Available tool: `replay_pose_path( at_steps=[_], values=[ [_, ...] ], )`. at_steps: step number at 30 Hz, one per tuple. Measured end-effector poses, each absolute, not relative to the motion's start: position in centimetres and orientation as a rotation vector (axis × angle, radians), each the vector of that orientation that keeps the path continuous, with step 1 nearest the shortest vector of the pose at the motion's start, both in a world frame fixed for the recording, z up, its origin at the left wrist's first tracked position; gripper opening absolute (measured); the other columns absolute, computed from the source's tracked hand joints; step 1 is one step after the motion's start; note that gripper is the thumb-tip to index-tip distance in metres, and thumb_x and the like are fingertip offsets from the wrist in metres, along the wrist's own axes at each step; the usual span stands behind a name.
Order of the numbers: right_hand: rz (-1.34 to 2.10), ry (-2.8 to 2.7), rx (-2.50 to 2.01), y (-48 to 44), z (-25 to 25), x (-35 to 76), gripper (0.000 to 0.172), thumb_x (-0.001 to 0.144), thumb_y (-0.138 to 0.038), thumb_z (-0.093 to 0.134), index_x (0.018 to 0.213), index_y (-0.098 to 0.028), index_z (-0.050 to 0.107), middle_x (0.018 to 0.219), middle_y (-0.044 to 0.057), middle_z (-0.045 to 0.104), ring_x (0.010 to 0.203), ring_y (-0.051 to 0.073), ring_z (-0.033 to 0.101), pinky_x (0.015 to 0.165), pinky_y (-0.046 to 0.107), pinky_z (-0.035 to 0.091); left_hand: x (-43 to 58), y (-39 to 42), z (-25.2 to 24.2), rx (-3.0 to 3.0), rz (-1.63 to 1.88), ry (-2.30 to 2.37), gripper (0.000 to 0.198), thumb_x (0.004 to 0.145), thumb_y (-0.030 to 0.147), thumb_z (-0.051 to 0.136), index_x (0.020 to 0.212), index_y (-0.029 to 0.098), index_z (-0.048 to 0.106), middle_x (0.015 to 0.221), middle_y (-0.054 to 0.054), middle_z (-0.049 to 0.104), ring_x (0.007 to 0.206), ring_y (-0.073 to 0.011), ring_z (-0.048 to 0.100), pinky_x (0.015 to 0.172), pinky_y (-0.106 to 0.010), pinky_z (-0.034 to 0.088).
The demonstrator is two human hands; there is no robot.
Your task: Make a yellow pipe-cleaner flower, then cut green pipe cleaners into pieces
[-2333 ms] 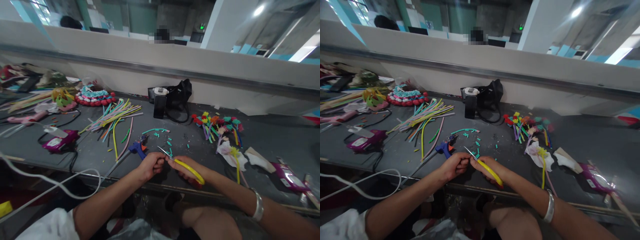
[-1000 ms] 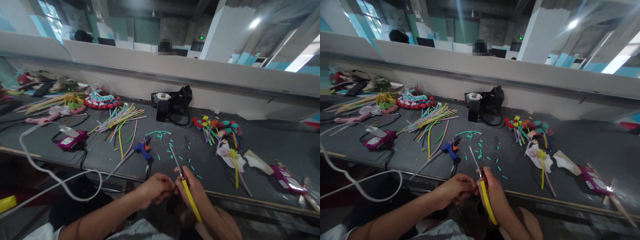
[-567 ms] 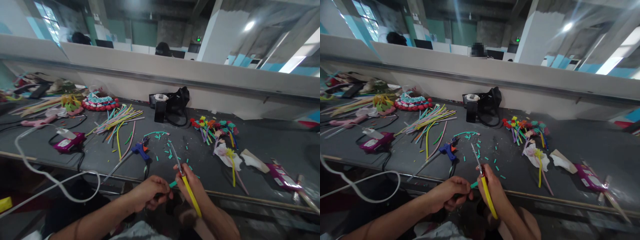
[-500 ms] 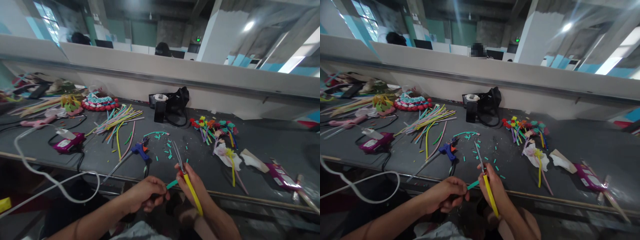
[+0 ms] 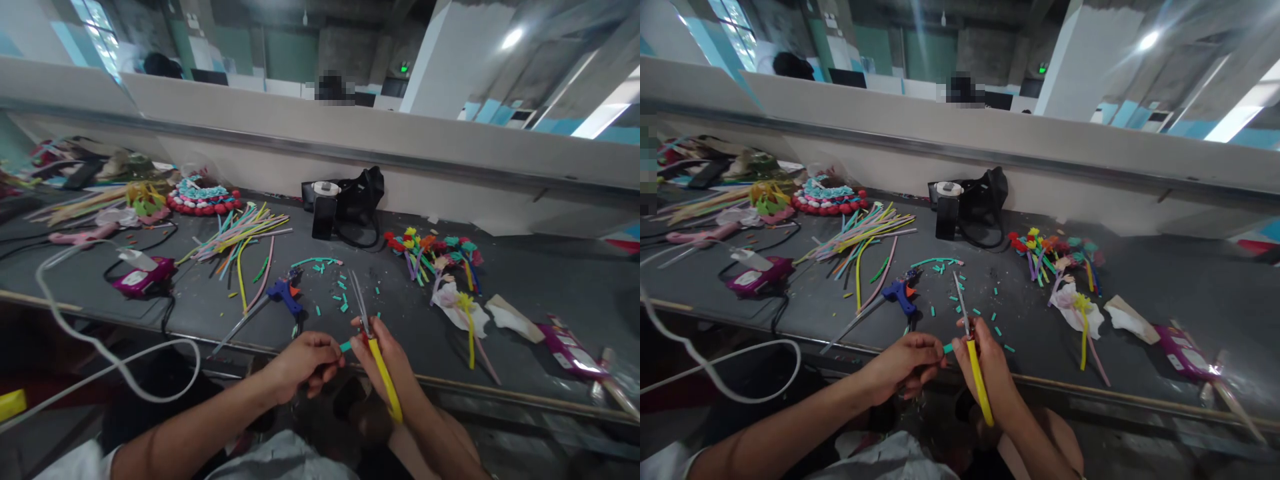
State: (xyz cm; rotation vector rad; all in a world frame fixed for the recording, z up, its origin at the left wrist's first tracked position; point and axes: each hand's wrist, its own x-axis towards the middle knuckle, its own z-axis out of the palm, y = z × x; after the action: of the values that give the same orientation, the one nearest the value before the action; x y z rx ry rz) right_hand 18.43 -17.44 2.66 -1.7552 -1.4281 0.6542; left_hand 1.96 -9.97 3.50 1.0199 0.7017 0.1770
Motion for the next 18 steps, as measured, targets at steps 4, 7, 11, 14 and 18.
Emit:
replay_pose_path(
  at_steps=[4,7,11,14,18],
  values=[
    [0.786,-1.465,-1.728,-19.1,3.8,18.8,0.032,0.087,-0.047,0.046,0.104,-0.020,0.052,0.077,0.001,0.064,0.063,0.014,0.060,0.061,0.023,0.049,2.0,-9.5,4.0,0.973,0.304,0.714,0.019,0.076,0.034,0.058,0.075,0.015,0.058,0.045,0.006,0.047,0.030,-0.0047,0.029,0.028,-0.017,0.028],
    [0.917,-1.511,-1.694,-20.7,5.4,18.5,0.028,0.085,-0.047,0.049,0.099,-0.023,0.055,0.076,0.001,0.065,0.064,0.016,0.060,0.058,0.024,0.049,2.1,-9.1,4.0,0.954,0.366,0.702,0.017,0.076,0.032,0.057,0.074,0.015,0.058,0.044,0.006,0.046,0.030,-0.0048,0.027,0.028,-0.017,0.028],
    [0.933,-1.520,-1.716,-21.6,6.6,17.8,0.021,0.082,-0.045,0.055,0.094,-0.027,0.057,0.074,-0.001,0.064,0.066,0.017,0.060,0.061,0.026,0.049,2.6,-9.0,4.0,0.981,0.367,0.727,0.017,0.076,0.032,0.056,0.074,0.015,0.058,0.044,0.006,0.046,0.029,-0.0047,0.028,0.028,-0.017,0.027],
    [0.882,-1.489,-1.735,-21.4,5.8,17.4,0.027,0.083,-0.050,0.052,0.094,-0.027,0.057,0.068,-0.001,0.061,0.060,0.018,0.057,0.056,0.026,0.047,3.1,-9.2,4.1,0.999,0.340,0.754,0.015,0.075,0.030,0.055,0.073,0.015,0.058,0.043,0.007,0.046,0.028,-0.0047,0.030,0.029,-0.017,0.026],
    [0.850,-1.507,-1.709,-20.7,4.0,17.6,0.029,0.084,-0.051,0.050,0.097,-0.026,0.057,0.068,-0.001,0.060,0.058,0.017,0.056,0.054,0.026,0.045,3.4,-9.3,4.2,0.995,0.339,0.773,0.014,0.073,0.029,0.054,0.073,0.016,0.058,0.042,0.007,0.045,0.027,-0.0044,0.028,0.029,-0.017,0.026]
  ],
)
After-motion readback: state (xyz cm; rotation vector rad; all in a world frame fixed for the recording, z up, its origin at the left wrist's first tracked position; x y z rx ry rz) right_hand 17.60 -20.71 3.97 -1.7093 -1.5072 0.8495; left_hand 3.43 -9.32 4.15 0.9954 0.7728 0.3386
